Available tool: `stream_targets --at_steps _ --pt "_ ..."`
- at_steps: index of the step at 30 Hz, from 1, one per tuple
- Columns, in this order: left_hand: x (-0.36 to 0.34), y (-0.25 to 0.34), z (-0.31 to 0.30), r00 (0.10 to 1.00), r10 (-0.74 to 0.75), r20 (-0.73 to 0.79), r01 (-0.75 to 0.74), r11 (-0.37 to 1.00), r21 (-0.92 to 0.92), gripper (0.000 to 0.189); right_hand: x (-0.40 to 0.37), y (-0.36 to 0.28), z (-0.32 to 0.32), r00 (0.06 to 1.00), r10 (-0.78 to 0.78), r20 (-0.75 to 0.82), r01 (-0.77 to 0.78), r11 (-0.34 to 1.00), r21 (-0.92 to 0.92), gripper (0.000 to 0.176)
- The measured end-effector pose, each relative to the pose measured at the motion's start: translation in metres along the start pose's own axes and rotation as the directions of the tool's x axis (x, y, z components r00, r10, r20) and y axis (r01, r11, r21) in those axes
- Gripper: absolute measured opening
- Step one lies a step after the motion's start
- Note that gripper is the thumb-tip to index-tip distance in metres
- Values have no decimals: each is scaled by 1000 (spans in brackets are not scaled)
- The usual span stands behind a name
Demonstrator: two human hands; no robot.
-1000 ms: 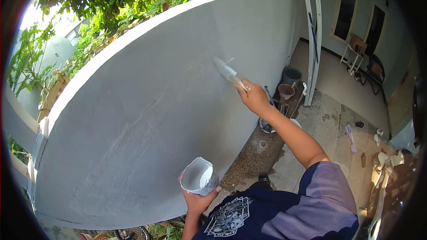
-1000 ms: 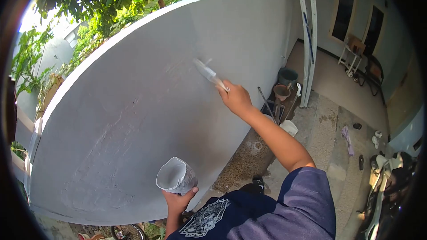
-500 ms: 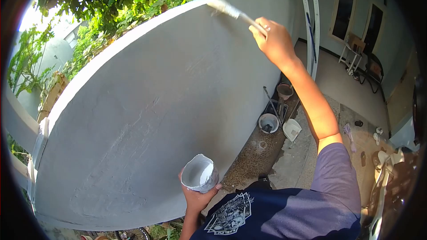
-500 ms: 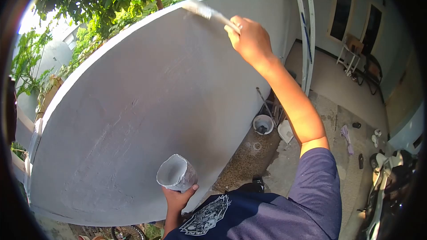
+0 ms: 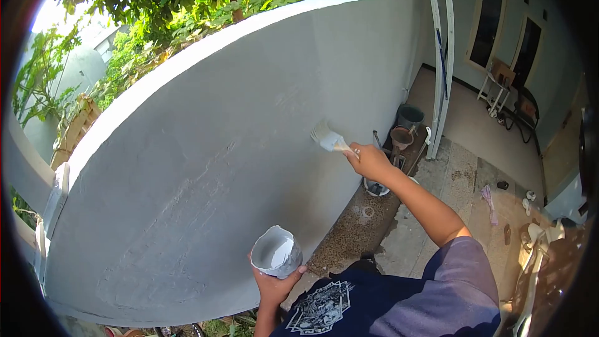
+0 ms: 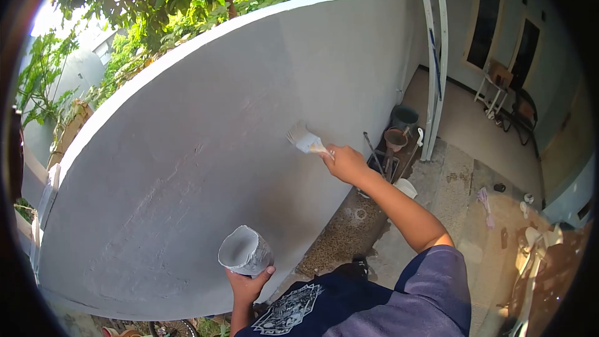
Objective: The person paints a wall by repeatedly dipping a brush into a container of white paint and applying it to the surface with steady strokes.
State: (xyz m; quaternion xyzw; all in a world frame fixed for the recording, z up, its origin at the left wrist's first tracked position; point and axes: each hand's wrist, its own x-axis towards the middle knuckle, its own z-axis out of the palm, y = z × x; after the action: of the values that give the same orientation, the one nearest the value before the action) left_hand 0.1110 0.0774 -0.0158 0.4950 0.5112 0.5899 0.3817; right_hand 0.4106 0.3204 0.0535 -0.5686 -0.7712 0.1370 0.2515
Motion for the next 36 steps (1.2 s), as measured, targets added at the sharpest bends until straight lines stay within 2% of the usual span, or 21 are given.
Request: stream_targets --at_steps 1,3,4,6,8,10,12,14,16,17,18,20,21,23,26,28,31,32,34,35,36 --pt "-1 -1 0 1000 -10 5 10 1000 3 108 -3 22 14 1000 9 7 -9 1000 3 38" --pt "2 -1 1 999 -44 -6 44 999 -15 108 -9 49 32 970 34 239 24 972 -233 42" --pt "5 -1 1 999 -42 1 42 999 -16 108 -6 52 31 972 39 233 18 972 -235 42" --pt "8 -1 1 998 29 47 -28 1000 -13 108 15 48 19 957 -20 290 45 996 -80 45" --pt "9 -3 3 999 7 43 -7 1000 -10 108 48 14 -18 993 -1 116 -2 1000 27 47" --pt "8 -3 2 999 -10 50 10 1000 0 108 71 -18 -69 994 -9 108 -3 994 108 46" --pt "10 -2 2 997 39 73 -43 998 45 107 77 -42 -116 984 83 155 -114 972 203 43" --pt "14 -6 2 995 41 87 -43 999 27 107 80 -51 -149 992 115 43 -123 930 346 41" --pt "13 -7 7 995 34 99 -35 999 6 106 75 -66 -172 993 72 -91 2 775 631 38" --pt "15 -6 10 995 23 92 -22 1000 -14 106 74 -69 -180 987 38 -154 80 721 689 36" --pt "16 -5 12 996 14 86 -12 999 -30 106 77 -69 -178 987 40 -154 78 722 687 36" --pt "17 -2 15 995 29 98 -27 999 -24 105 90 -66 -162 913 -17 -407 278 757 591 37" --pt "17 -1 16 993 44 107 -42 999 -17 105 104 -54 -139 832 -113 -543 369 844 389 38" --pt "18 0 17 992 50 114 -47 999 -25 105 96 -51 -81 828 -194 -527 374 890 260 34" --pt "18 -1 15 993 51 109 -46 998 -52 105 69 -19 14 921 -119 -371 148 988 53 31" --pt "19 -2 16 994 47 94 -41 997 -73 105 45 8 69 966 -32 -258 20 999 -49 34" --pt "23 -2 14 994 66 88 -62 997 -38 105 5 42 107 995 102 -12 -102 974 -200 37" --pt "24 -4 14 998 15 68 -13 999 -34 105 -8 59 115 994 112 -2 -110 974 -197 37" --pt "21 -6 11 998 -34 51 36 999 -24 105 -24 91 129 937 131 325 -3 931 -366 40" --pt "22 -6 10 998 8 58 -8 1000 14 105 -23 95 130 939 129 320 -4 932 -363 40" --pt "25 -6 10 997 54 62 -57 997 48 106 -18 92 122 904 186 384 -27 922 -385 39"
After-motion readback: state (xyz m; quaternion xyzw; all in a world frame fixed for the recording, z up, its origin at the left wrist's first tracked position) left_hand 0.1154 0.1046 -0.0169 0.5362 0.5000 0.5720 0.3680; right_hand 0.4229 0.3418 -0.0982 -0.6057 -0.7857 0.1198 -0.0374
